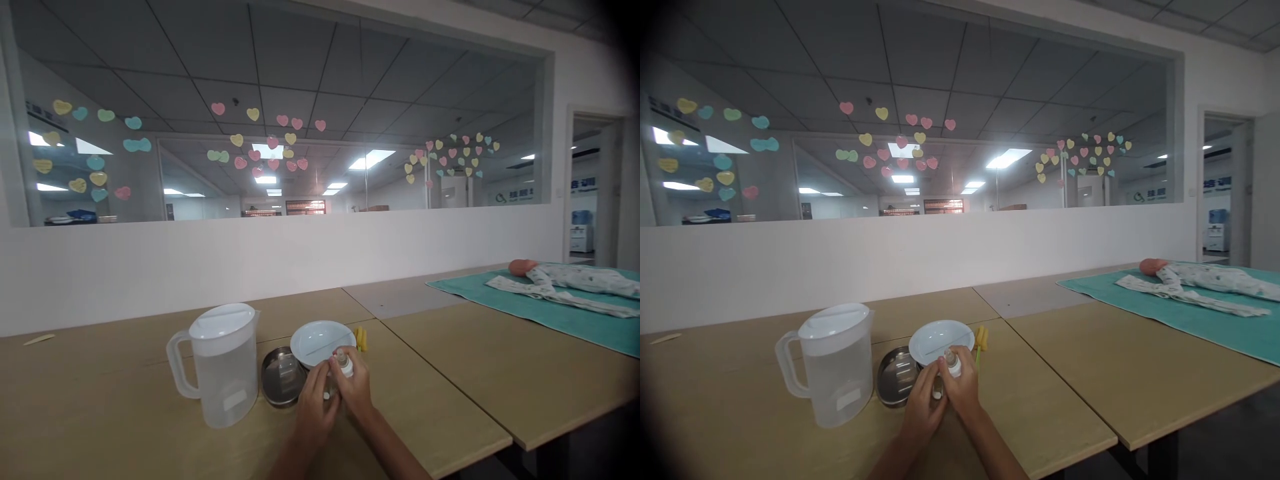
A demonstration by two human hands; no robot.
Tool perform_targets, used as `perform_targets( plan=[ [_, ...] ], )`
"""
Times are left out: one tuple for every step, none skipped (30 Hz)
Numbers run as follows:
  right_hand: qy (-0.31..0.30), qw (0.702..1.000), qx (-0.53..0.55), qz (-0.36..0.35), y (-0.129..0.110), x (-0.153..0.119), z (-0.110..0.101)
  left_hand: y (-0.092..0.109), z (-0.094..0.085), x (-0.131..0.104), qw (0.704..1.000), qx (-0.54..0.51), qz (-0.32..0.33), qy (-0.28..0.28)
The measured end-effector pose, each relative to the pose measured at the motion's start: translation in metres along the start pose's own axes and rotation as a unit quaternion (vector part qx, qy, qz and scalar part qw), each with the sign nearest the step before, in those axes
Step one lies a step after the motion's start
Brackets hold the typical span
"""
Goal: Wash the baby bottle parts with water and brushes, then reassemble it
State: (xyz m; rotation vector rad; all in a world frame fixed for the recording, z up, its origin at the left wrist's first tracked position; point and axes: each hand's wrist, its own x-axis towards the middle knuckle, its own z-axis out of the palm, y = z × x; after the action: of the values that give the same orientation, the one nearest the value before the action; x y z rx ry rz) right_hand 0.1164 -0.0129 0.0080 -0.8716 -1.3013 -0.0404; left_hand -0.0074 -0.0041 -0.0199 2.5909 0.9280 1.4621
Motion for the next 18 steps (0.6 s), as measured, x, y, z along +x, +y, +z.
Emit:
perform_targets(
  plan=[
    [0.001,1.0,-0.004,-0.015,0.0014,-0.001,0.0004,-0.0001,0.0002,-0.0004,1.0,0.002,-0.002,0.004],
    [-0.002,0.999,-0.01,-0.033,0.0025,-0.0016,0.0002,-0.0002,0.0004,-0.0008,1.0,0.004,-0.003,0.008],
    [-0.006,0.999,-0.016,-0.05,0.0033,-0.0019,-0.0005,-0.0001,0.0003,-0.0011,1.0,0.007,-0.004,0.011],
    [-0.013,0.998,-0.02,-0.066,0.0039,-0.0022,-0.0015,0.0,0.0002,-0.0013,1.0,0.009,-0.007,0.013],
    [-0.021,0.996,-0.024,-0.082,0.0041,-0.0024,-0.0027,0.0003,0.0,-0.0015,1.0,0.01,-0.009,0.012],
    [-0.03,0.994,-0.029,-0.097,0.0042,-0.0027,-0.004,0.0007,-0.0003,-0.0016,1.0,0.01,-0.013,0.008],
    [-0.038,0.993,-0.035,-0.109,0.0041,-0.0031,-0.005,0.0012,-0.0005,-0.0018,1.0,0.01,-0.017,0.003],
    [-0.043,0.991,-0.042,-0.119,0.0039,-0.0034,-0.0057,0.0016,-0.0006,-0.0019,1.0,0.01,-0.02,-0.001],
    [-0.044,0.99,-0.052,-0.126,0.0037,-0.0038,-0.0061,0.002,-0.0006,-0.002,1.0,0.012,-0.024,-0.005],
    [-0.041,0.989,-0.064,-0.129,0.0036,-0.0041,-0.0062,0.0023,-0.0005,-0.0021,1.0,0.017,-0.025,-0.006],
    [-0.037,0.988,-0.077,-0.131,0.0037,-0.0042,-0.0061,0.0024,-0.0004,-0.002,0.999,0.023,-0.026,-0.003],
    [-0.032,0.987,-0.089,-0.131,0.0041,-0.0042,-0.0058,0.0025,-0.0003,-0.0018,0.999,0.031,-0.026,0.002],
    [-0.029,0.986,-0.1,-0.13,0.0047,-0.004,-0.0056,0.0025,-0.0004,-0.0015,0.999,0.039,-0.023,0.007],
    [-0.027,0.986,-0.111,-0.125,0.0055,-0.0038,-0.0054,0.0026,-0.0007,-0.0011,0.999,0.046,-0.019,0.011],
    [-0.025,0.985,-0.121,-0.118,0.0066,-0.0035,-0.0053,0.0029,-0.0013,-0.0006,0.998,0.052,-0.014,0.014],
    [-0.021,0.985,-0.13,-0.11,0.0078,-0.0032,-0.0051,0.0032,-0.0021,-0.0002,0.998,0.057,-0.009,0.016],
    [-0.016,0.985,-0.139,-0.102,0.0091,-0.0029,-0.005,0.0036,-0.0032,0.0001,0.998,0.059,-0.007,0.017],
    [-0.012,0.985,-0.147,-0.095,0.0103,-0.0027,-0.0048,0.0041,-0.0043,0.0003,0.998,0.06,-0.007,0.018]
  ],
)
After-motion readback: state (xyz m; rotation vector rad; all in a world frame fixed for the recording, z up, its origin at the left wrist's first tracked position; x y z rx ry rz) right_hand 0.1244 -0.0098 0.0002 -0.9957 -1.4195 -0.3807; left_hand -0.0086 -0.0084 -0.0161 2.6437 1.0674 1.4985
